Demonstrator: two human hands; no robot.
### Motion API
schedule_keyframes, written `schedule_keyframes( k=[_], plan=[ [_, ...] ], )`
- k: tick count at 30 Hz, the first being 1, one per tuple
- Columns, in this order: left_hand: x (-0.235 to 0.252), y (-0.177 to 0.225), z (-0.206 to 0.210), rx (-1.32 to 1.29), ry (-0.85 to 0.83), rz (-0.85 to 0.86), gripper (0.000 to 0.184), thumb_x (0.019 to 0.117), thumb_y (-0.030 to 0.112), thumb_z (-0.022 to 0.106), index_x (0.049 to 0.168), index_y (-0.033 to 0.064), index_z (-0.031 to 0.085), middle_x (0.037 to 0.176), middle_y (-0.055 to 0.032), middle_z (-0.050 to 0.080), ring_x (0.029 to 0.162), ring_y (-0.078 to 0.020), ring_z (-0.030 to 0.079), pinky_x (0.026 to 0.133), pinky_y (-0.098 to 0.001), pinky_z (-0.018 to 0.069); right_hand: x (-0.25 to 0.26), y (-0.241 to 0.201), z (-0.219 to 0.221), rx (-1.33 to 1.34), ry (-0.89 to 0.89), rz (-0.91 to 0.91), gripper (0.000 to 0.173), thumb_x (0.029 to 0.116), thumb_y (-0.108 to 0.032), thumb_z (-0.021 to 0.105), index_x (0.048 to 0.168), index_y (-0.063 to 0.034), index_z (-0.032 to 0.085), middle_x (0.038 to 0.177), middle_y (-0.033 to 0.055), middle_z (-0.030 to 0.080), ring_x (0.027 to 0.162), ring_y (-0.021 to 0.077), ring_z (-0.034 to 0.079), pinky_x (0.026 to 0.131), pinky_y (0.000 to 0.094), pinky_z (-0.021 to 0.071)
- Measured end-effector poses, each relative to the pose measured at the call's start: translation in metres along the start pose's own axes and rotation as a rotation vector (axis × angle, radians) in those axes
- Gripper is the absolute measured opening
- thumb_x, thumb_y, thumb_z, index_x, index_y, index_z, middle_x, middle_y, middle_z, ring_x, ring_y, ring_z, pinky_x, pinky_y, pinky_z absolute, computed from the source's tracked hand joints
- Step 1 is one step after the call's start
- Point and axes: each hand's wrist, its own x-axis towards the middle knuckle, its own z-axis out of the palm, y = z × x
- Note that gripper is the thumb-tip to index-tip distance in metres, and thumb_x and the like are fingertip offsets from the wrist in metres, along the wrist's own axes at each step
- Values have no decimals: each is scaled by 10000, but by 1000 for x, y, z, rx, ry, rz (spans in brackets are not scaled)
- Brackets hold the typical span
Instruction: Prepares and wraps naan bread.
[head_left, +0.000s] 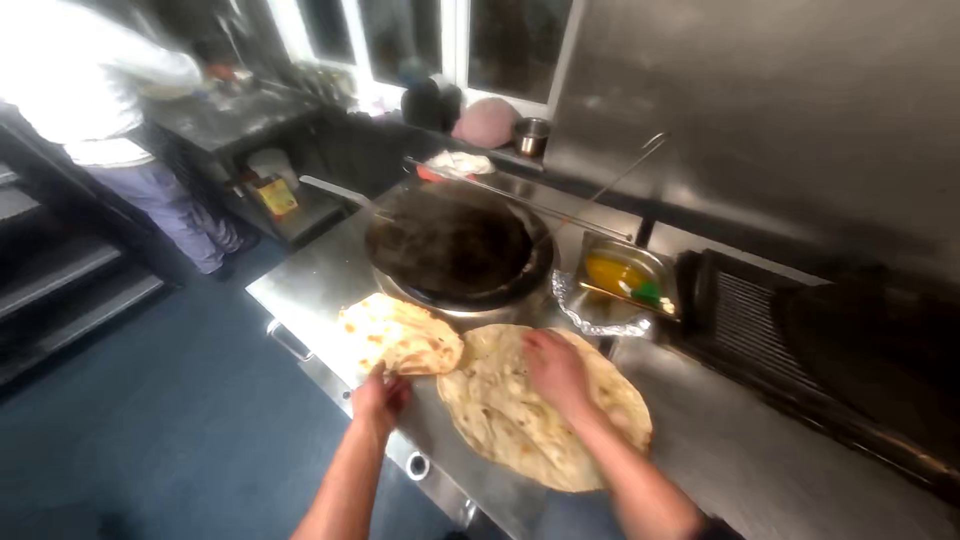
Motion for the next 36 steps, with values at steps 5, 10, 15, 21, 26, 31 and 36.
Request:
schedule_keyframes(
  k=[5, 10, 15, 21, 26, 31, 36],
  plan=[
    [33, 30, 4, -214, -71, 146, 334, 1012, 177, 582, 1280, -17, 542, 1015, -185, 666, 785, -259, 684, 675, -431, 607, 86, -90, 60, 54, -282, -29, 334, 1080, -338, 489, 1218, -146, 726, 1148, 142, 724, 1104, 331, 678, 943, 572, 530],
    [-5, 48, -48, -368, -371, 394, 251, 939, 77, 382, 1154, 55, 510, 867, -103, 702, 750, -211, 720, 619, -424, 617, 71, -118, 63, 176, -339, -46, 645, 998, -528, 607, 1503, -139, 510, 1381, 159, 632, 1243, 349, 624, 1042, 587, 496],
    [-43, 59, -78, -490, -661, 380, 230, 767, 67, 527, 973, 96, 626, 831, -82, 749, 741, -178, 749, 628, -382, 635, 31, -126, 38, 747, -403, 114, 367, 900, -171, 781, 1222, -35, 673, 1108, 147, 714, 1009, 236, 695, 918, 450, 574],
    [-70, 59, -38, -175, -636, 376, 261, 853, 30, 520, 1097, 12, 609, 871, -114, 728, 736, -194, 731, 623, -381, 633, -16, -81, -22, 1021, -155, 311, 220, 895, 0, 732, 1113, 2, 704, 959, 143, 739, 833, 219, 720, 742, 375, 617],
    [-111, 32, 17, -118, -677, 334, 209, 900, 10, 496, 1073, -7, 611, 835, -105, 714, 699, -180, 715, 595, -363, 623, -39, -30, -65, 990, -78, 381, 134, 984, -105, 648, 1065, -15, 703, 874, 95, 709, 743, 163, 679, 654, 316, 581],
    [-145, -6, 66, -142, -625, 268, 272, 953, 29, 470, 1208, 4, 560, 895, -100, 718, 728, -184, 731, 602, -378, 636, -38, 33, -125, 671, 248, 290, 210, 1061, -160, 569, 1124, -32, 724, 923, 62, 769, 750, 156, 733, 697, 319, 620],
    [-174, -82, 111, -121, -400, 79, 311, 1044, 91, 511, 1337, -3, 463, 931, -155, 671, 709, -227, 699, 607, -416, 617, 36, 128, -185, -171, 260, 160, 462, 1030, -410, 603, 1450, -217, 594, 1381, 189, 594, 1224, 394, 596, 991, 615, 499]
  ],
)
